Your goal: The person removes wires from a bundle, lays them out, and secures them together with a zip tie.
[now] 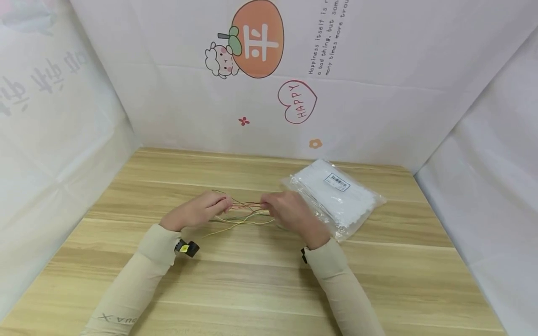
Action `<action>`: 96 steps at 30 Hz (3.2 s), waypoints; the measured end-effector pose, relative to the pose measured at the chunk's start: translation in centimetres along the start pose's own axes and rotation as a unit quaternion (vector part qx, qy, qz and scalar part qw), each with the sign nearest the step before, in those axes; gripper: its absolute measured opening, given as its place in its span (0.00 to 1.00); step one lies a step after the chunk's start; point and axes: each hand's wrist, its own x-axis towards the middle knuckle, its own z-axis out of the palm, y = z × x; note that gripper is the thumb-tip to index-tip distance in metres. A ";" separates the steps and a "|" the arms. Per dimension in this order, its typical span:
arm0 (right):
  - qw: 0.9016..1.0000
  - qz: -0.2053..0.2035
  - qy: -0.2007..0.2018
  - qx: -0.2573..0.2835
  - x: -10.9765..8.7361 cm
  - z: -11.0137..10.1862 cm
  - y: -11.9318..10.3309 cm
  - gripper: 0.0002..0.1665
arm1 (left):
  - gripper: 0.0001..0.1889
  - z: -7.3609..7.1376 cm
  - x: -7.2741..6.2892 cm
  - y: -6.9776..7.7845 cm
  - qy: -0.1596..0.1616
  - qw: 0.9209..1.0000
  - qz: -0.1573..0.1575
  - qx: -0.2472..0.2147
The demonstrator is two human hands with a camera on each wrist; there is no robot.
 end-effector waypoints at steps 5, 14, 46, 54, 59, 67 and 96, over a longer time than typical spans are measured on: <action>1.000 -0.002 0.013 -0.027 -0.3 -0.5 1.0 0.06 | 0.20 -0.7 -0.1 -0.3 -0.008 1.000 0.005 -0.011; 0.998 0.029 0.043 -0.039 -1.5 -1.8 3.3 0.10 | 0.19 -2.5 -1.1 -1.0 -0.010 0.999 0.005 0.038; 0.993 0.087 -0.081 -0.021 -2.3 -1.9 4.8 0.16 | 0.21 -4.4 -2.5 -3.7 0.019 0.990 -0.011 0.139; 0.991 0.093 -0.095 -0.014 -2.4 -1.6 5.1 0.17 | 0.22 -4.3 -2.5 -4.1 0.006 0.992 -0.022 0.126; 0.989 0.104 -0.108 0.003 -2.5 -1.5 5.2 0.17 | 0.23 -4.2 -2.4 -4.1 -0.018 0.993 -0.046 0.108; 0.984 0.120 -0.131 0.021 -2.5 -1.3 5.4 0.16 | 0.23 -4.2 -2.5 -4.3 -0.041 0.993 -0.064 0.091; 0.965 0.168 -0.187 0.066 -2.7 -0.4 5.2 0.16 | 0.24 -4.2 -2.5 -3.7 -0.019 0.982 -0.139 0.124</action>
